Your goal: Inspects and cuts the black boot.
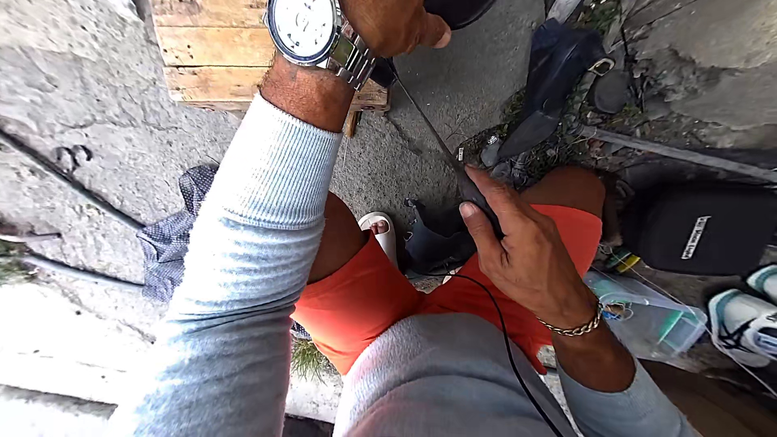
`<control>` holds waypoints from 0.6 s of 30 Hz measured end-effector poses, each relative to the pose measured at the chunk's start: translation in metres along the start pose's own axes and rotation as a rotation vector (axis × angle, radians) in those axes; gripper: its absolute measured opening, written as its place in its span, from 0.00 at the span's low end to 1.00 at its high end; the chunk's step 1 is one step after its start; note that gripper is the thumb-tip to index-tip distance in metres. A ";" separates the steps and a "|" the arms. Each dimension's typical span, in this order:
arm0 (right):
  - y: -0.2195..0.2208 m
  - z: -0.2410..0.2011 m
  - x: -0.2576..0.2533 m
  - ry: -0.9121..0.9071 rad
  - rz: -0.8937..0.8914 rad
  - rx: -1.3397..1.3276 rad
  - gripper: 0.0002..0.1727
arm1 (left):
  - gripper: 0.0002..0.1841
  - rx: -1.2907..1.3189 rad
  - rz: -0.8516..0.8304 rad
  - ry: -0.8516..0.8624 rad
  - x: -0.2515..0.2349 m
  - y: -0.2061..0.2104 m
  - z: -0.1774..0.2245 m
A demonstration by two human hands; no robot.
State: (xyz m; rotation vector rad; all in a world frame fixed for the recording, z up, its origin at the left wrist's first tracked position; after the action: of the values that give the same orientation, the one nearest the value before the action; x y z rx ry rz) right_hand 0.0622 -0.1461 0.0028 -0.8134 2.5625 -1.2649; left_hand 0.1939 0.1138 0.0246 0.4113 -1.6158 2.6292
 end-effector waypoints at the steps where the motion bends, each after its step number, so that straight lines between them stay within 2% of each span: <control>1: 0.001 0.000 0.000 0.002 -0.002 -0.001 0.29 | 0.16 0.037 -0.004 -0.003 0.001 0.002 0.000; 13: 0.005 0.000 0.002 0.030 -0.014 -0.020 0.28 | 0.08 0.218 -0.049 -0.094 0.004 0.014 0.006; 18: 0.007 0.002 0.002 0.036 -0.018 -0.039 0.29 | 0.07 0.244 -0.026 -0.008 -0.002 0.017 0.000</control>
State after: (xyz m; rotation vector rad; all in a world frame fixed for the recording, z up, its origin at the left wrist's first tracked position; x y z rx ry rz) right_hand 0.0588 -0.1453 -0.0036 -0.8305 2.6213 -1.2495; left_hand 0.1930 0.1068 0.0096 0.4477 -1.2848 2.8169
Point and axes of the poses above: each hand's wrist, its own x-axis away from the middle knuckle, its own y-axis out of the palm, z = x × y, the point moved 3 cm from there along -x, towards the middle knuckle, and after that the axes turned 6 degrees about z, right-handed, at the moved point
